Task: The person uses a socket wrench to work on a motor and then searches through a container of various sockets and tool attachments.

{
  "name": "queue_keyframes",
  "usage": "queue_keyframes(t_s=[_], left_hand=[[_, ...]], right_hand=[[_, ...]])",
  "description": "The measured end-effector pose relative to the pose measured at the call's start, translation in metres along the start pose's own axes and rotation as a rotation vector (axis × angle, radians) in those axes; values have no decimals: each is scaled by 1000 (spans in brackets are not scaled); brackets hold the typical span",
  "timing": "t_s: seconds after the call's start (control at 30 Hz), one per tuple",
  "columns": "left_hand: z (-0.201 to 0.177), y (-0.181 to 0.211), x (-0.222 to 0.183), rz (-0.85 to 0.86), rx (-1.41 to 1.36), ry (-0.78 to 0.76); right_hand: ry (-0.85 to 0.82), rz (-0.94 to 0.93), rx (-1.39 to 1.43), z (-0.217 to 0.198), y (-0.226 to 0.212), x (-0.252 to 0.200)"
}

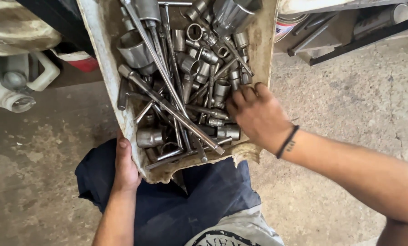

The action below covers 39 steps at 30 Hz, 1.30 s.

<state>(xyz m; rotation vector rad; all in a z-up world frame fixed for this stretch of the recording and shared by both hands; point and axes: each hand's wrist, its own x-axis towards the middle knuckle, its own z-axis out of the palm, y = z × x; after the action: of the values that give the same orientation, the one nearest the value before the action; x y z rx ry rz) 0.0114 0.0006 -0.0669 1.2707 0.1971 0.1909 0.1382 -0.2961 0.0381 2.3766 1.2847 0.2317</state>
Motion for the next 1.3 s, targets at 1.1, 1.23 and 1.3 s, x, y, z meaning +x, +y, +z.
queue_keyframes(t_s=[1.1, 1.23, 1.3], left_hand=[[8, 29, 7, 15, 28, -42], [-3, 11, 6, 14, 18, -40], [-10, -3, 5, 14, 31, -17]], right_hand=[[-223, 285, 87, -9, -24, 37], [-290, 292, 99, -32, -25, 32], [-113, 182, 60, -44, -33, 19]])
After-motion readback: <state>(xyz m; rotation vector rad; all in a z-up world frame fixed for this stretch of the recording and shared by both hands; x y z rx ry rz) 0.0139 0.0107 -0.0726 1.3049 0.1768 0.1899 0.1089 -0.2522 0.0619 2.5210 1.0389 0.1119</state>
